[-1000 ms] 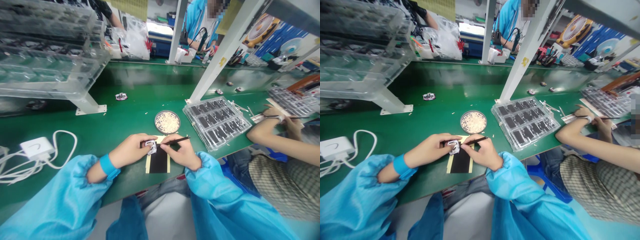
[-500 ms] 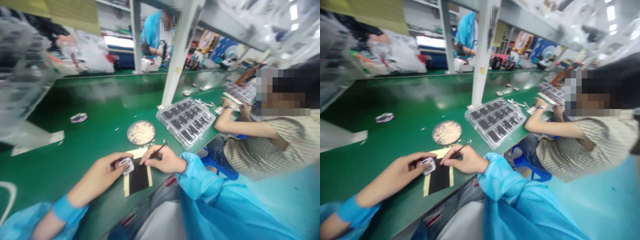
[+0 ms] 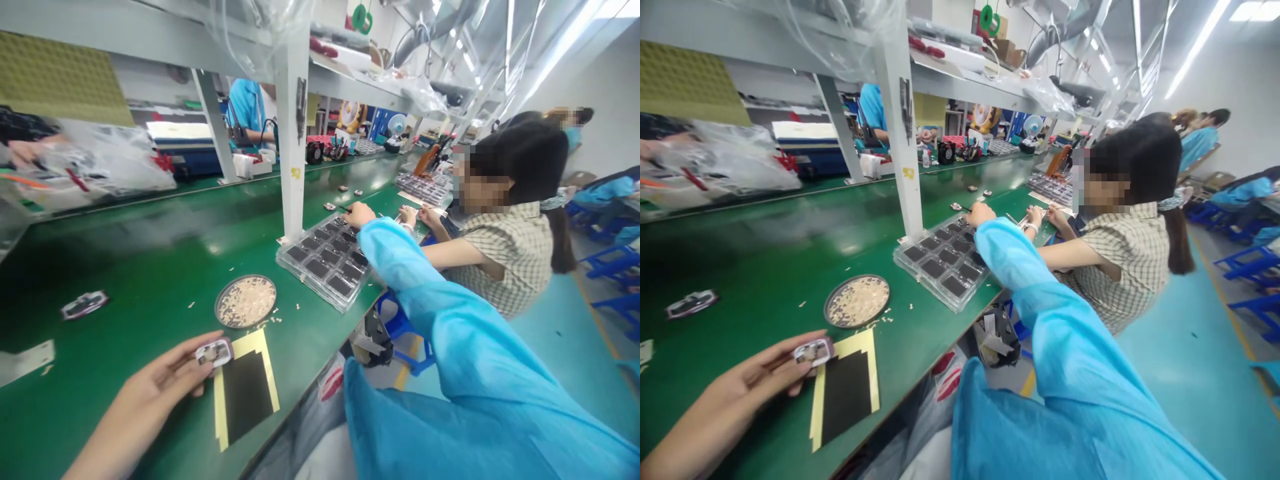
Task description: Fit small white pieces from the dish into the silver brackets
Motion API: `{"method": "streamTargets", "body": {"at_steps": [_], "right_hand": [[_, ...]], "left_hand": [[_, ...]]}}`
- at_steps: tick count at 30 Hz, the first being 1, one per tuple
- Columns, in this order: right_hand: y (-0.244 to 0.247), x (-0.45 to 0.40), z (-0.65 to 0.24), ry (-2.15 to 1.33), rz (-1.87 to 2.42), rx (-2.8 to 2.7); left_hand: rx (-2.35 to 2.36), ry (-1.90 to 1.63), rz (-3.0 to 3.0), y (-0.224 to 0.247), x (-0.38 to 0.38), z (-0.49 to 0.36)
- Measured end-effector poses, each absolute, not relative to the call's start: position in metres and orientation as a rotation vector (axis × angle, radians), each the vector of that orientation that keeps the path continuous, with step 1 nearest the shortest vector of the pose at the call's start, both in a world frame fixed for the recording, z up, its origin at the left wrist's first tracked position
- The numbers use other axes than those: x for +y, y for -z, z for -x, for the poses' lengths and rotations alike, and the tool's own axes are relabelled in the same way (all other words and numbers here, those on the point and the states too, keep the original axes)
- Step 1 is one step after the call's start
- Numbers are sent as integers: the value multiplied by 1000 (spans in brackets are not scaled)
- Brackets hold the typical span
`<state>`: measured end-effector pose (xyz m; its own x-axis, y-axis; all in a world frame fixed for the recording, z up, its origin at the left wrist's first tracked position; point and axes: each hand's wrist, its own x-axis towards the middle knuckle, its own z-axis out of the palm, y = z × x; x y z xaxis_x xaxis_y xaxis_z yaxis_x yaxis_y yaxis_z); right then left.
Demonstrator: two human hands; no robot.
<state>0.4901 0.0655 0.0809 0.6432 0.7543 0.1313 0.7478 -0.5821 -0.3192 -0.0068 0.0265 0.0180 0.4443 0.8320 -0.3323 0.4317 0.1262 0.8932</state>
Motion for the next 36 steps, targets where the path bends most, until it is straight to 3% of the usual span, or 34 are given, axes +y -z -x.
{"method": "streamTargets", "body": {"at_steps": [9, 21, 30, 36], "right_hand": [[-55, 104, -500, -28, 2750, -1058], [-60, 93, -508, -106, 2706, -1035], [-76, 69, -479, -73, 2421, -1140], [-84, 49, -386, -293, 1950, -1510]], "left_hand": [[1091, -445, -1286, -14, 27, 8], [1002, -503, -1210, -12, 19, 1], [1070, -618, -1361, -11, 14, -6], [1110, -683, -1348, -17, 11, -7]]}}
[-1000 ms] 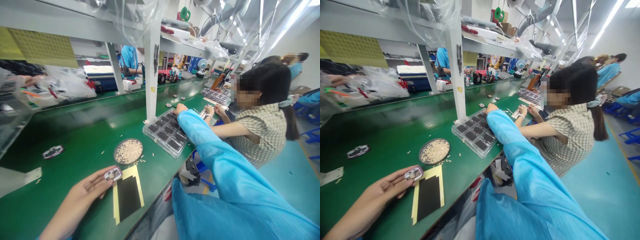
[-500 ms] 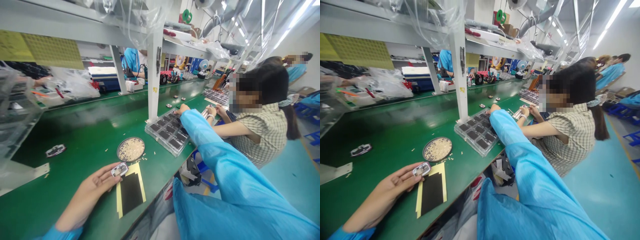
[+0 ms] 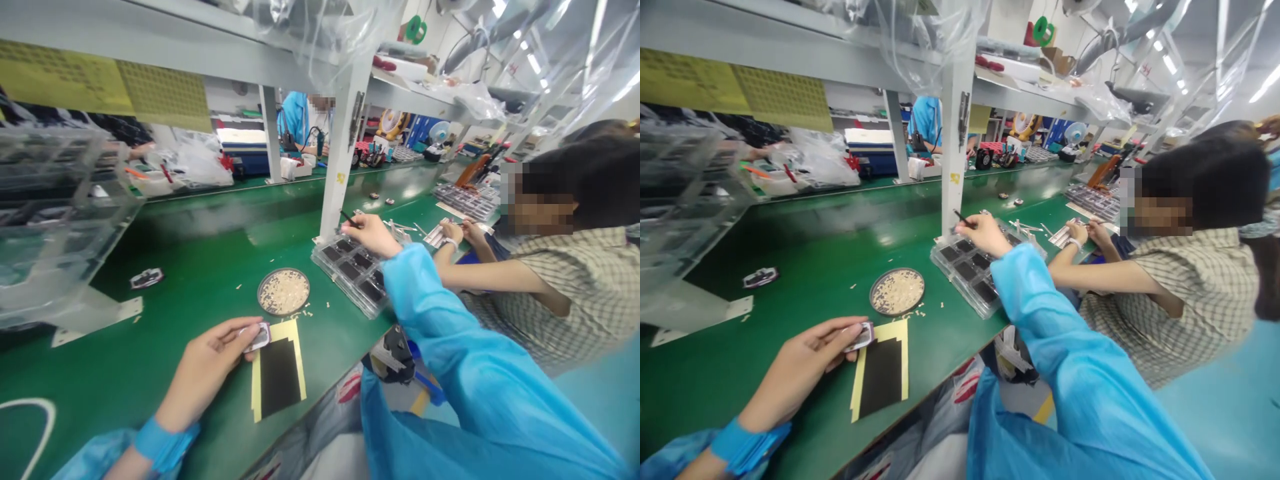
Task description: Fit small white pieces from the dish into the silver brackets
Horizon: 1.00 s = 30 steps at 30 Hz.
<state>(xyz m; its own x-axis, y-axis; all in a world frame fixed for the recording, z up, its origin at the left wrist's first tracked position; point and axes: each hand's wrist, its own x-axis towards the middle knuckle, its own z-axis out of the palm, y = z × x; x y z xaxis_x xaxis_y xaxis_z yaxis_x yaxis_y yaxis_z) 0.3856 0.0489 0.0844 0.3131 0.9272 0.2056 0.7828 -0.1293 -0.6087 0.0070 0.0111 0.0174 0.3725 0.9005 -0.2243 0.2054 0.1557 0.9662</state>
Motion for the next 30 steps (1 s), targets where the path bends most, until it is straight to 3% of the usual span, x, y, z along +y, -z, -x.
{"method": "streamTargets", "body": {"at_steps": [5, 13, 17, 30], "right_hand": [[-65, 30, -276, -706, 1206, -1577], [-22, 2, -202, -1180, 929, -1546], [-12, -1, -201, -1351, 889, -1444], [-3, 7, -202, -1357, 1015, -1315]], "left_hand": [[1126, -762, -1239, -11, 14, -2], [1069, -958, -1225, -10, 17, -1], [1009, -1001, -1270, -17, 10, -6], [1090, -1016, -1450, -8, 6, -9]]}}
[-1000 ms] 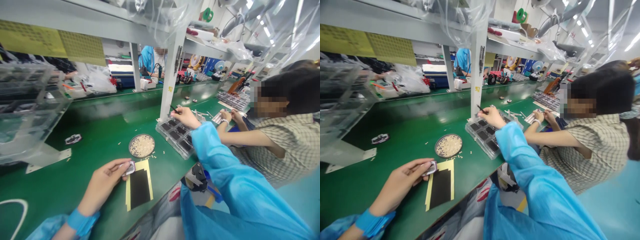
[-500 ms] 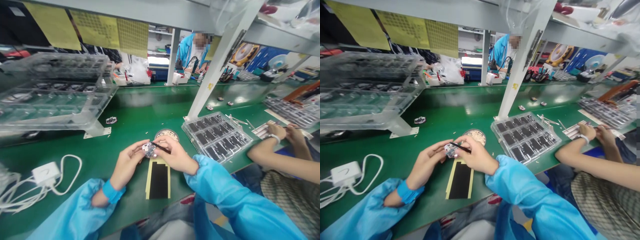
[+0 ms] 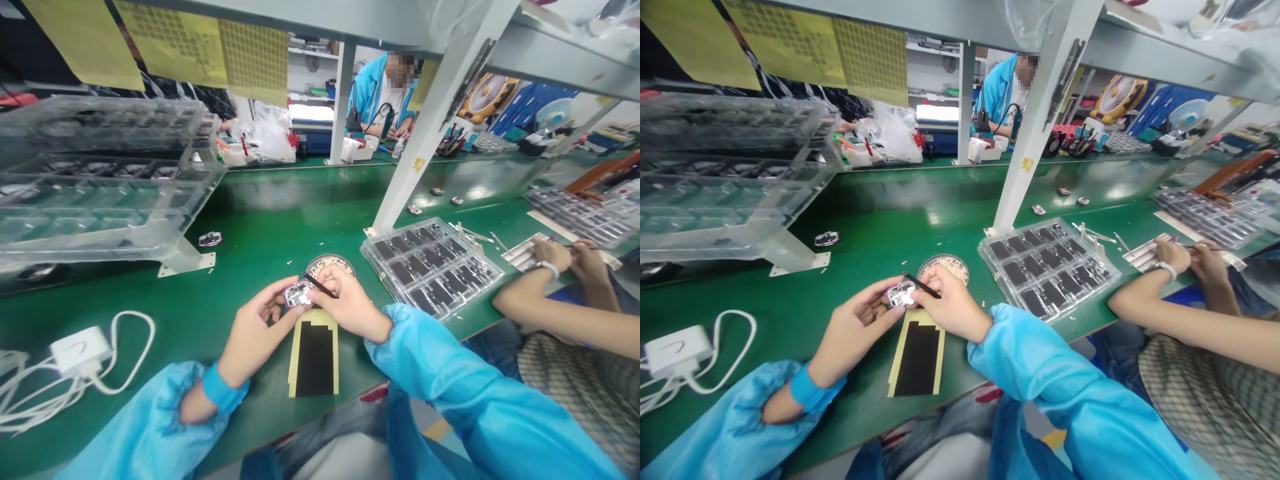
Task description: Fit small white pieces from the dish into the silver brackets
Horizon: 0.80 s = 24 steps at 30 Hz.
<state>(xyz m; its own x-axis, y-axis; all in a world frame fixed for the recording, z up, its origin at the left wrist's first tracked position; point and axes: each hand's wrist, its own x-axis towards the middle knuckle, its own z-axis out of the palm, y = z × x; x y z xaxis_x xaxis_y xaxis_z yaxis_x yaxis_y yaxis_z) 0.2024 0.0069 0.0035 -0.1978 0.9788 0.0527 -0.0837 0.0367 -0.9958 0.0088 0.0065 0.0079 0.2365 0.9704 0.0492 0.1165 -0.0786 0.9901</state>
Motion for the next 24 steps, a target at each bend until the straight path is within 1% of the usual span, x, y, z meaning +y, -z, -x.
{"method": "streamTargets", "body": {"at_steps": [14, 18, 24], "right_hand": [[-1, 7, -199, -1310, 1055, -1302], [0, 5, -198, -1235, 1037, -1339], [-2, 5, -197, -1245, 1027, -1346]], "left_hand": [[1287, -999, -1680, -8, 3, -11], [1314, -1034, -1765, -7, 3, -9], [1313, -1052, -1698, -5, 3, -8]]}}
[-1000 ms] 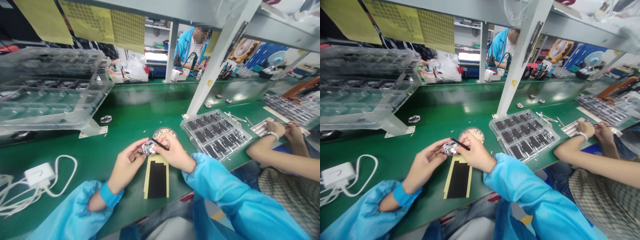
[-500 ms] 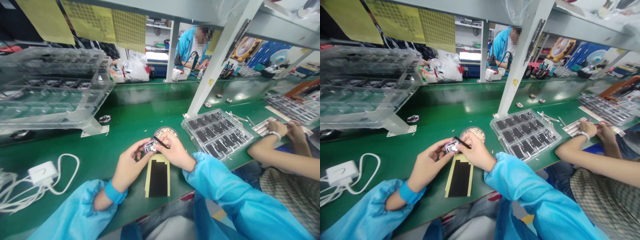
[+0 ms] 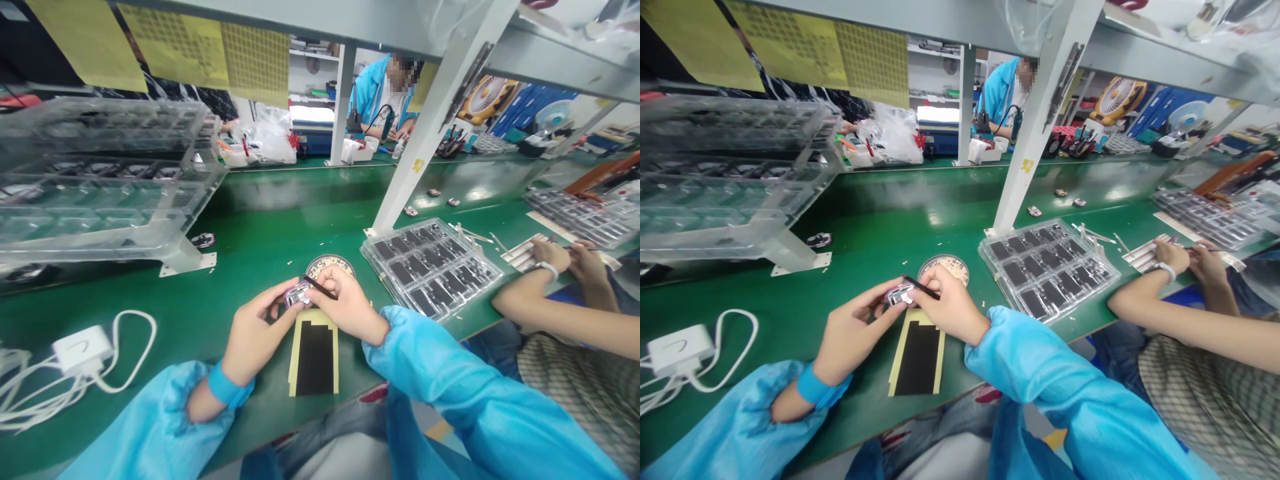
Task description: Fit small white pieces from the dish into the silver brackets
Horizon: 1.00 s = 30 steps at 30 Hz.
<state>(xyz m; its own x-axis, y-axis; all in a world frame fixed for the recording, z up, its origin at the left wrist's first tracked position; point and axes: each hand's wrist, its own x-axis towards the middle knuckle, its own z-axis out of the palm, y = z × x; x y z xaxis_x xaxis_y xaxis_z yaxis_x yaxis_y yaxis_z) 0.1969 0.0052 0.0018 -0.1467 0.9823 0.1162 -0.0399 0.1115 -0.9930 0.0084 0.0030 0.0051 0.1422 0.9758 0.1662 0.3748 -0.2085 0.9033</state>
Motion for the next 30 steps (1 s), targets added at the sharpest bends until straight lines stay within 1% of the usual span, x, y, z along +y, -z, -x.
{"method": "streamTargets", "body": {"at_steps": [4, 9, 20, 26, 30], "right_hand": [[-6, 7, -197, -1160, 1027, -1355], [-11, 8, -198, -1225, 993, -1398], [-5, 5, -192, -1271, 1006, -1364], [-5, 3, -189, -1172, 1042, -1360], [-1, 7, -187, -1084, 1077, -1438]], "left_hand": [[1148, -1052, -1386, -10, 3, -12], [989, -1023, -1175, -12, 5, -13], [962, -1113, -1234, -5, 2, -18], [1128, -1114, -1611, 3, -2, -17], [1186, -1192, -1610, 6, -4, -21]]}}
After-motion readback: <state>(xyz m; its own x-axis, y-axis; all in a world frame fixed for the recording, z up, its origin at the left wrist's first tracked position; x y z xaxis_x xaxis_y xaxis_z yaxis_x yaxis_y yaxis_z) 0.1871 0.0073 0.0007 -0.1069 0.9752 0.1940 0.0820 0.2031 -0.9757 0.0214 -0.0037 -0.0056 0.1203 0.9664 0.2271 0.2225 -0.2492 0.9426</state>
